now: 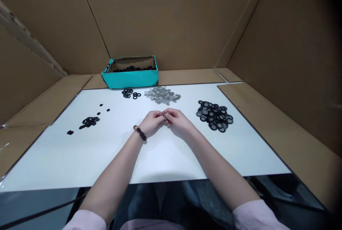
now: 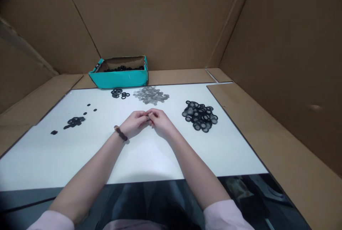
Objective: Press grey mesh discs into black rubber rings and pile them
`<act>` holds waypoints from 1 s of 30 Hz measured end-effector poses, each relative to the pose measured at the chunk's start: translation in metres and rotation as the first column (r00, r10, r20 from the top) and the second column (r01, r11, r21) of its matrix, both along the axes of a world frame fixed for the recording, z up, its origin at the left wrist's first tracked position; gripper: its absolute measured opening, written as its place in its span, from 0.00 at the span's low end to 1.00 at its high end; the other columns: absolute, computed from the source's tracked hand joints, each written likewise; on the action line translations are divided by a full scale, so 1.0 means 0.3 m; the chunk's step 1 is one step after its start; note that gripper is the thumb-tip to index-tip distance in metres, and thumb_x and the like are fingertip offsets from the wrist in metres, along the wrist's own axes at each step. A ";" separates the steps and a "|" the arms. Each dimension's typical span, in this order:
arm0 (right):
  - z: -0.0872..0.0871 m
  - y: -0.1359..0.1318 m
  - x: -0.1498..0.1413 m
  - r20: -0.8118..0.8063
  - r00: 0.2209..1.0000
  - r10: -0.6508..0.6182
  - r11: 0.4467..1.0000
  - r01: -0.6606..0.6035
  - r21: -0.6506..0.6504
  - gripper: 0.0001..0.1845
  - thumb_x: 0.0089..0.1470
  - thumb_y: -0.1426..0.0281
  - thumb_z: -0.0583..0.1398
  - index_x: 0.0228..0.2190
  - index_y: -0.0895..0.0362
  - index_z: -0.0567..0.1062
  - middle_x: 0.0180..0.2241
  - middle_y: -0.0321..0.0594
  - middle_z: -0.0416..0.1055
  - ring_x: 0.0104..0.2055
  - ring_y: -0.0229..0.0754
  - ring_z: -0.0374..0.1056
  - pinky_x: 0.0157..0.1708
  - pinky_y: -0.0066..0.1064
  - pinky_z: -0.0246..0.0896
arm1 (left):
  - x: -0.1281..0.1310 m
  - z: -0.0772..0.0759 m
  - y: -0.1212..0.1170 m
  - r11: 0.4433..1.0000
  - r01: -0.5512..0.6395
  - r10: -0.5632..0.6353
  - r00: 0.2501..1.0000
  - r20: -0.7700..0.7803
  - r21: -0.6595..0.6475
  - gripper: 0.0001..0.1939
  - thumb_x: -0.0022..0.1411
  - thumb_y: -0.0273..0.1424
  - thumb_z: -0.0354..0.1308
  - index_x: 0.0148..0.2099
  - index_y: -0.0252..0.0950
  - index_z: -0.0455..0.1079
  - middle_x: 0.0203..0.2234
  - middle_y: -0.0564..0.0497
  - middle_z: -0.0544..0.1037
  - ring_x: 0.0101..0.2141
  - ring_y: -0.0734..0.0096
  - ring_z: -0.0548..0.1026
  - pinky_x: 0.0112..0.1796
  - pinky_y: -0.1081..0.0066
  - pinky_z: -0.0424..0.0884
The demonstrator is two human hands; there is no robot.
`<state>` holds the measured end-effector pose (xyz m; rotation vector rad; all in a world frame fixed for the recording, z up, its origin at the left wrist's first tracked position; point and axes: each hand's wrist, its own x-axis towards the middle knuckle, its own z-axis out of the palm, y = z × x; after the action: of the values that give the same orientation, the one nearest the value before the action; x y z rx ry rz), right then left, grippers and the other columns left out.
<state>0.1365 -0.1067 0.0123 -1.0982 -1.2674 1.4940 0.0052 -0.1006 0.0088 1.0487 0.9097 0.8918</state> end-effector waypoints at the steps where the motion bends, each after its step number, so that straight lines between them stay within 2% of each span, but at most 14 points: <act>1: 0.002 -0.003 -0.002 -0.013 0.999 -0.032 0.999 0.032 0.000 0.08 0.44 0.71 0.57 0.30 0.58 0.70 0.15 0.29 0.62 0.17 0.32 0.58 0.19 0.25 0.53 | 0.004 -0.001 0.001 0.999 -0.038 0.038 0.999 0.005 0.002 0.06 0.47 0.23 0.58 0.22 0.33 0.64 0.15 0.53 0.68 0.22 0.74 0.70 0.28 0.71 0.65; 4: 0.003 -0.007 -0.003 -0.025 0.994 -0.109 0.994 0.108 -0.019 0.08 0.43 0.72 0.58 0.31 0.57 0.68 0.15 0.28 0.63 0.17 0.32 0.59 0.19 0.24 0.56 | 0.007 0.002 0.002 0.995 -0.101 0.101 0.995 0.007 0.002 0.08 0.47 0.24 0.58 0.21 0.34 0.61 0.13 0.55 0.65 0.19 0.76 0.68 0.27 0.72 0.63; 7: -0.002 -0.002 0.007 -0.005 0.999 -0.039 0.999 0.039 -0.022 0.04 0.43 0.71 0.58 0.26 0.58 0.69 0.14 0.30 0.62 0.16 0.31 0.58 0.19 0.25 0.56 | -0.003 0.015 -0.002 0.999 0.037 -0.036 0.999 0.012 -0.034 0.05 0.46 0.23 0.59 0.22 0.32 0.65 0.17 0.50 0.71 0.24 0.73 0.72 0.30 0.72 0.64; 9: -0.004 0.003 0.014 -0.003 1.000 0.026 1.000 -0.026 -0.012 0.05 0.44 0.70 0.59 0.26 0.59 0.71 0.14 0.30 0.62 0.16 0.31 0.57 0.19 0.25 0.56 | -0.007 0.022 -0.005 0.995 0.095 -0.095 0.995 0.014 -0.043 0.03 0.45 0.23 0.58 0.23 0.30 0.66 0.19 0.48 0.73 0.25 0.72 0.73 0.31 0.72 0.65; 13: -0.005 0.006 0.019 -0.027 0.999 0.030 0.999 -0.030 -0.022 0.08 0.44 0.74 0.58 0.31 0.59 0.73 0.14 0.30 0.63 0.17 0.33 0.60 0.20 0.25 0.57 | -0.003 0.019 -0.007 1.000 -0.018 0.018 1.000 0.024 -0.004 0.08 0.46 0.24 0.57 0.19 0.34 0.62 0.13 0.52 0.67 0.21 0.72 0.71 0.28 0.70 0.64; 14: -0.005 0.004 0.020 -0.029 0.999 0.034 0.999 -0.035 -0.032 0.08 0.44 0.75 0.57 0.30 0.59 0.73 0.14 0.30 0.63 0.17 0.33 0.60 0.20 0.25 0.57 | -0.004 0.019 -0.008 1.000 -0.016 0.016 1.000 0.019 -0.001 0.08 0.45 0.24 0.57 0.19 0.34 0.62 0.13 0.52 0.68 0.22 0.71 0.71 0.29 0.70 0.64; 18: -0.001 -0.006 0.034 0.005 0.990 0.141 0.988 -0.141 -0.061 0.05 0.45 0.75 0.58 0.27 0.60 0.75 0.14 0.31 0.62 0.18 0.32 0.57 0.20 0.25 0.53 | -0.025 0.039 -0.010 0.987 0.161 -0.161 0.982 -0.101 -0.012 0.02 0.43 0.23 0.58 0.22 0.31 0.69 0.18 0.49 0.73 0.24 0.75 0.69 0.27 0.75 0.62; 21: 0.014 -0.003 0.036 0.060 0.983 0.173 0.985 -0.171 -0.028 0.07 0.45 0.73 0.58 0.27 0.61 0.76 0.13 0.31 0.60 0.18 0.32 0.56 0.21 0.25 0.52 | -0.035 0.059 -0.014 0.977 0.213 -0.212 0.964 -0.162 -0.012 0.02 0.43 0.24 0.59 0.22 0.31 0.70 0.15 0.53 0.68 0.20 0.79 0.62 0.23 0.76 0.57; 23: 0.037 0.003 0.043 0.113 0.989 0.095 0.994 -0.100 0.039 0.09 0.45 0.72 0.57 0.29 0.60 0.76 0.13 0.30 0.60 0.17 0.31 0.54 0.21 0.25 0.52 | -0.030 0.062 -0.013 0.991 0.134 -0.131 0.982 -0.137 0.018 0.05 0.45 0.27 0.60 0.22 0.32 0.68 0.13 0.56 0.63 0.18 0.80 0.59 0.23 0.75 0.56; 26: 0.078 -0.015 0.104 0.191 0.962 -0.195 0.970 0.160 0.184 0.11 0.43 0.71 0.58 0.32 0.58 0.75 0.19 0.32 0.66 0.20 0.33 0.58 0.22 0.26 0.55 | -0.024 0.049 0.000 0.988 -0.082 0.107 0.974 -0.199 0.132 0.07 0.50 0.31 0.61 0.25 0.33 0.68 0.14 0.57 0.63 0.19 0.79 0.59 0.23 0.75 0.55; 28: 0.091 -0.059 0.199 0.235 0.883 -0.406 0.900 0.342 0.272 0.10 0.43 0.68 0.59 0.31 0.58 0.74 0.24 0.37 0.71 0.24 0.35 0.63 0.26 0.29 0.58 | -0.035 0.034 0.018 0.934 -0.245 0.321 0.895 -0.309 0.260 0.07 0.52 0.31 0.60 0.26 0.34 0.68 0.17 0.55 0.66 0.21 0.77 0.61 0.25 0.74 0.56; 30: 0.081 -0.117 0.338 0.259 0.775 -0.576 0.807 0.487 0.335 0.11 0.42 0.65 0.60 0.29 0.58 0.74 0.29 0.41 0.73 0.29 0.38 0.66 0.31 0.31 0.61 | -0.064 0.016 0.041 0.833 -0.385 0.535 0.744 -0.401 0.398 0.07 0.53 0.29 0.58 0.24 0.34 0.68 0.19 0.54 0.68 0.23 0.76 0.63 0.27 0.74 0.57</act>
<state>0.2378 -0.1418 0.0365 -1.4456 -1.1922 0.7009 -0.0141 -0.0885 0.0135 1.3725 1.5665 1.2272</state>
